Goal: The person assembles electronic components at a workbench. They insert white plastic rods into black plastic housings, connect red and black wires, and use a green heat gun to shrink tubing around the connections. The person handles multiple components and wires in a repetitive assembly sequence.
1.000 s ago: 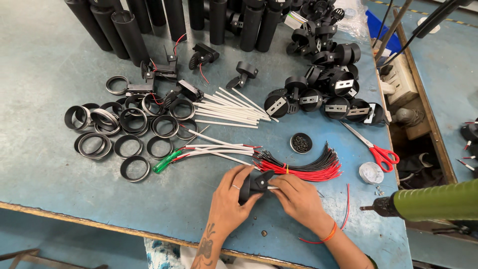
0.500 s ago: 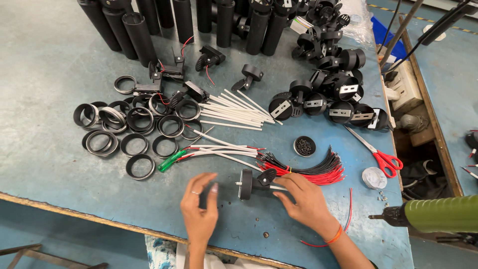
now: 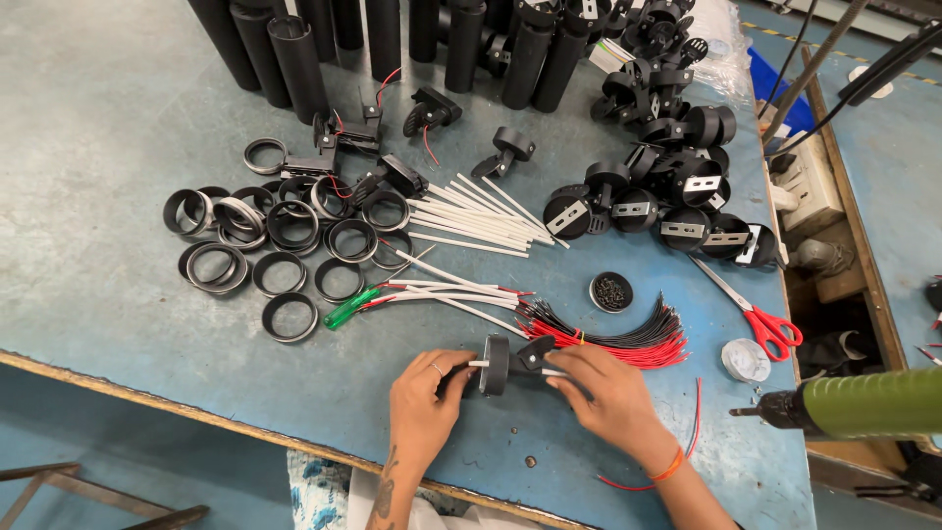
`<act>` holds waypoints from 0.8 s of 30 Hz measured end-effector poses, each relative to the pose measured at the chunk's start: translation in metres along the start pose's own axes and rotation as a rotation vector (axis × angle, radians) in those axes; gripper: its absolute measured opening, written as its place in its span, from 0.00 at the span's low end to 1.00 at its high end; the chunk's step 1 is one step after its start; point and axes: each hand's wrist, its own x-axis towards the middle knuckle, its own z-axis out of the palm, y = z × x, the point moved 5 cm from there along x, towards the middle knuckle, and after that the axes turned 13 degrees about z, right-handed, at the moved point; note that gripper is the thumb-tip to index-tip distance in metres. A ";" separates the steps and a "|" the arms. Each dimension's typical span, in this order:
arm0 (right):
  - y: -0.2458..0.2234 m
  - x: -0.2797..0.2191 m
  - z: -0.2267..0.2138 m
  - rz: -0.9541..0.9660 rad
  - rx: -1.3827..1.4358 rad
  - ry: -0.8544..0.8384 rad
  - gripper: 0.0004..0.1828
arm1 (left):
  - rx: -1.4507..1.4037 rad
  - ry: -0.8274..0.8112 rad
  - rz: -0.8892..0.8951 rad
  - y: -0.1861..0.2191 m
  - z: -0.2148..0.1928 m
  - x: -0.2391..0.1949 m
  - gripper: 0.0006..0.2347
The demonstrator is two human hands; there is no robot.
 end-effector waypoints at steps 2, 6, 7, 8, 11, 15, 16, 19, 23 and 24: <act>0.007 0.003 -0.006 0.094 0.019 -0.056 0.18 | -0.004 0.029 -0.007 0.000 -0.001 0.000 0.07; 0.027 0.004 -0.010 0.264 0.049 -0.319 0.17 | 0.026 0.007 -0.017 -0.001 0.000 -0.001 0.06; 0.033 0.003 -0.011 0.310 0.064 -0.381 0.18 | 0.031 0.007 -0.002 0.000 0.000 -0.001 0.06; 0.039 0.002 -0.014 0.355 0.079 -0.442 0.18 | 0.036 0.008 0.014 0.000 0.000 0.000 0.06; 0.058 -0.006 -0.022 0.537 0.123 -0.581 0.16 | 0.060 0.012 0.046 0.001 0.001 0.000 0.06; 0.077 -0.015 -0.026 0.634 -0.022 -0.664 0.14 | 0.047 0.025 0.059 0.000 0.002 -0.001 0.07; 0.080 -0.016 -0.027 0.649 -0.050 -0.661 0.11 | 0.050 0.016 0.055 0.000 0.002 -0.002 0.07; 0.080 -0.015 -0.025 0.572 -0.053 -0.612 0.10 | 0.038 0.004 0.067 0.000 0.001 -0.002 0.07; 0.076 -0.012 -0.022 0.533 0.010 -0.539 0.11 | 0.014 -0.005 0.060 0.000 0.001 -0.002 0.06; 0.074 -0.011 -0.021 0.527 -0.004 -0.547 0.10 | 0.012 -0.004 0.052 0.000 0.001 -0.002 0.06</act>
